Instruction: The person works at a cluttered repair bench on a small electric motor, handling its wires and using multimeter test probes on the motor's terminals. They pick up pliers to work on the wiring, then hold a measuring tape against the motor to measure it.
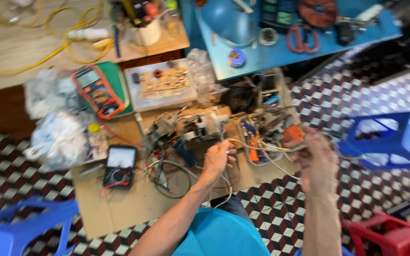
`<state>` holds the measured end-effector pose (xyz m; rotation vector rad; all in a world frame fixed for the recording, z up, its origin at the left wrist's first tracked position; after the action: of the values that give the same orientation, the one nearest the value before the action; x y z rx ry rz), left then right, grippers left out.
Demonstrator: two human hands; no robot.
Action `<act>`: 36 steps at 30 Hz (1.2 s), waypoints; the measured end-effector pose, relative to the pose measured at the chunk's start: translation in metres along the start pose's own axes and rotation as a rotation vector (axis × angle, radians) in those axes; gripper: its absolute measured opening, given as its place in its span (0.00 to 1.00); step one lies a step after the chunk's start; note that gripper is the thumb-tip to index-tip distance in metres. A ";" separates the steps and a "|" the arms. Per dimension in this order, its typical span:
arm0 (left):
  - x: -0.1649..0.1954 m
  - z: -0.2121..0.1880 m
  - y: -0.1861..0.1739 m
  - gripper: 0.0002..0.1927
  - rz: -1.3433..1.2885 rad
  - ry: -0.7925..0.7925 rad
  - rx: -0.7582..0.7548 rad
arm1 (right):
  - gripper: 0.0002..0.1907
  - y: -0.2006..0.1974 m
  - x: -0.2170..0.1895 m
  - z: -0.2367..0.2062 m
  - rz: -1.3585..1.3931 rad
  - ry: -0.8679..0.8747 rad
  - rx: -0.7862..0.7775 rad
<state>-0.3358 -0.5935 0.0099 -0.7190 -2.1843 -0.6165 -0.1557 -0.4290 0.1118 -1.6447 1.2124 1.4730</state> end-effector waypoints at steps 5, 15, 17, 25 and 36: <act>0.001 0.002 -0.025 0.26 -0.012 -0.010 -0.034 | 0.12 -0.028 0.064 0.009 -0.081 0.029 0.128; -0.009 -0.006 -0.062 0.25 0.359 0.135 -0.136 | 0.16 0.069 0.083 -0.064 -1.119 -0.066 -0.565; -0.017 -0.014 -0.074 0.24 0.195 0.115 -0.242 | 0.16 0.115 0.081 -0.064 -1.116 -0.151 -0.782; -0.001 -0.048 -0.120 0.24 -0.111 0.377 0.014 | 0.17 0.203 0.073 -0.041 -1.141 -0.168 -0.991; 0.036 -0.044 -0.130 0.20 -0.178 0.379 0.154 | 0.19 0.220 0.085 -0.023 -1.216 -0.197 -1.090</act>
<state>-0.4200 -0.7044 0.0385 -0.2988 -1.9264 -0.6099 -0.3500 -0.5558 0.0620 -2.1008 -0.8775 1.3354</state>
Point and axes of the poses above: each hand's wrist, its own z-axis towards the middle knuckle, its own y-axis out of the palm, x = y × z, the point moved 4 cm from there along z, towards the middle knuckle, and after that the axes turned 4 degrees about -y, right-handed, at the moved point
